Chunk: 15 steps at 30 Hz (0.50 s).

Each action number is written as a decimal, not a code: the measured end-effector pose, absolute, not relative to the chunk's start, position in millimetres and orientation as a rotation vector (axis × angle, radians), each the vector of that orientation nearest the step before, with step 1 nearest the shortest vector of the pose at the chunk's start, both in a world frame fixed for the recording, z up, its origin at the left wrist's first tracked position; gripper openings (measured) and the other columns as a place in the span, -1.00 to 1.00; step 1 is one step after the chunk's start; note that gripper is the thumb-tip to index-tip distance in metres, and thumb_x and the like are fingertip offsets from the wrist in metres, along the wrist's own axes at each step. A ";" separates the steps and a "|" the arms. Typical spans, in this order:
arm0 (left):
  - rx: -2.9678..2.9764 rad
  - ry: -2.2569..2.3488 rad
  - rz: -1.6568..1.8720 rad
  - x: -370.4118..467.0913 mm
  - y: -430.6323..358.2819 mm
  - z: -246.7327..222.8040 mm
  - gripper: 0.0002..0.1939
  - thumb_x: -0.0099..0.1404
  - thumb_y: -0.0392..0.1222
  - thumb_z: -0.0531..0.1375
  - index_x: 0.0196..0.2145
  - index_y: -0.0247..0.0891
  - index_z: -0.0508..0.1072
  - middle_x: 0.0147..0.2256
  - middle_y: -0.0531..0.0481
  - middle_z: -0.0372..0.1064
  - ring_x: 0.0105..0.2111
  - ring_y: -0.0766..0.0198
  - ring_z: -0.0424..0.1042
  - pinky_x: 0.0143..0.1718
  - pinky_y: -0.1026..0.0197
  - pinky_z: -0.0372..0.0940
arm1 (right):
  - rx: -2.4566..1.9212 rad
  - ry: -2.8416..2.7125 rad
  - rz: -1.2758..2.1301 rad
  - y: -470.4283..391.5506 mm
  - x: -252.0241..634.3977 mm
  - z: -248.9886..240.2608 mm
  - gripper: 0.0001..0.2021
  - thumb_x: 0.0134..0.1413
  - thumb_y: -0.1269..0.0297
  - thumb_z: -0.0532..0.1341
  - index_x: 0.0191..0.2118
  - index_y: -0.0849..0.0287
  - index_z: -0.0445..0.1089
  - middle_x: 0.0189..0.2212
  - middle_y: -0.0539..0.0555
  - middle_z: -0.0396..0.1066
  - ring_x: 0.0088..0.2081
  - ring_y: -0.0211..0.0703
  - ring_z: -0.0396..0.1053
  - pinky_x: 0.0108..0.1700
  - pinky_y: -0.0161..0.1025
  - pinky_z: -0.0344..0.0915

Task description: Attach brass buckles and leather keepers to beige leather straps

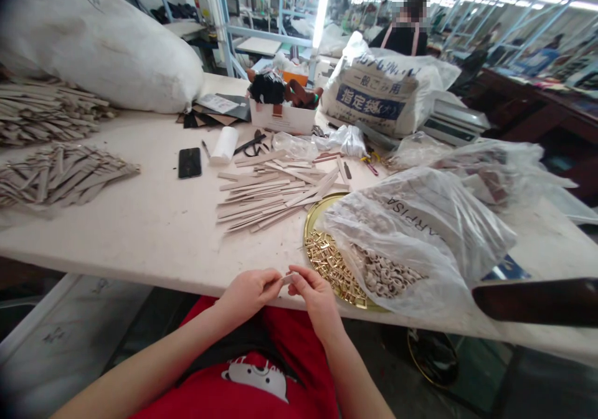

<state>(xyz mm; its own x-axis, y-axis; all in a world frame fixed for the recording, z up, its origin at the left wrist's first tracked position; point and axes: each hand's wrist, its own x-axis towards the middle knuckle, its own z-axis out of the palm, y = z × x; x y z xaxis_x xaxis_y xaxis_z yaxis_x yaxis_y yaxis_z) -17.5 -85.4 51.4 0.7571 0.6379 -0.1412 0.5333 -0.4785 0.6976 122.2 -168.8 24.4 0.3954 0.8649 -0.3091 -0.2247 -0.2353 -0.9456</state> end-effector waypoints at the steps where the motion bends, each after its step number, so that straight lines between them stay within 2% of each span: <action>1: 2.256 0.868 0.155 -18.6 -84.9 51.7 -0.72 0.24 -0.11 -0.03 -0.46 -0.22 0.41 -0.57 0.03 0.32 -0.56 0.32 0.23 -0.53 0.31 -0.03 | -1.482 -0.673 1.121 -168.5 122.7 24.2 -0.71 -0.14 0.13 0.27 -0.26 0.16 0.46 -0.56 -0.03 0.38 -0.51 -0.27 0.32 -0.35 -0.23 0.29; 5: 2.344 0.835 0.085 -21.6 -82.4 50.2 -0.71 0.25 -0.12 -0.03 -0.45 -0.21 0.43 -0.51 -0.02 0.38 -0.52 0.27 0.28 -0.50 0.30 -0.02 | -1.502 -0.856 1.097 -165.3 123.3 24.8 -0.80 -0.19 0.17 0.28 -0.39 0.15 0.47 -0.59 -0.08 0.30 -0.58 -0.33 0.25 -0.47 -0.30 0.22; 9: 2.168 0.856 0.145 -20.0 -84.9 44.9 -0.71 0.26 -0.10 -0.04 -0.43 -0.22 0.42 -0.52 0.02 0.37 -0.51 0.30 0.28 -0.48 0.32 0.03 | -1.472 -0.763 1.235 -163.8 120.9 20.3 -0.79 -0.16 0.18 0.27 -0.37 0.18 0.42 -0.69 -0.12 0.26 -0.60 -0.34 0.22 -0.46 -0.32 0.19; 15: 1.918 0.787 0.184 -21.5 -89.7 47.2 -0.72 0.26 -0.11 -0.06 -0.41 -0.26 0.39 -0.52 0.05 0.34 -0.50 0.33 0.27 -0.46 0.33 0.09 | -1.365 -0.553 1.237 -163.9 114.6 8.9 -0.76 -0.18 0.16 0.30 -0.39 0.18 0.34 -0.62 -0.12 0.28 -0.60 -0.37 0.21 -0.47 -0.34 0.17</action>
<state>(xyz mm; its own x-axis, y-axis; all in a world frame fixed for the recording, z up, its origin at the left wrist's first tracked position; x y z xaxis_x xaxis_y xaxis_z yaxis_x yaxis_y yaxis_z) -21.5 -89.7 47.2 0.7756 0.5958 -0.2083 0.4412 -0.2759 0.8539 114.6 -163.9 8.9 0.3324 0.8780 -0.3444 -0.3294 -0.2341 -0.9147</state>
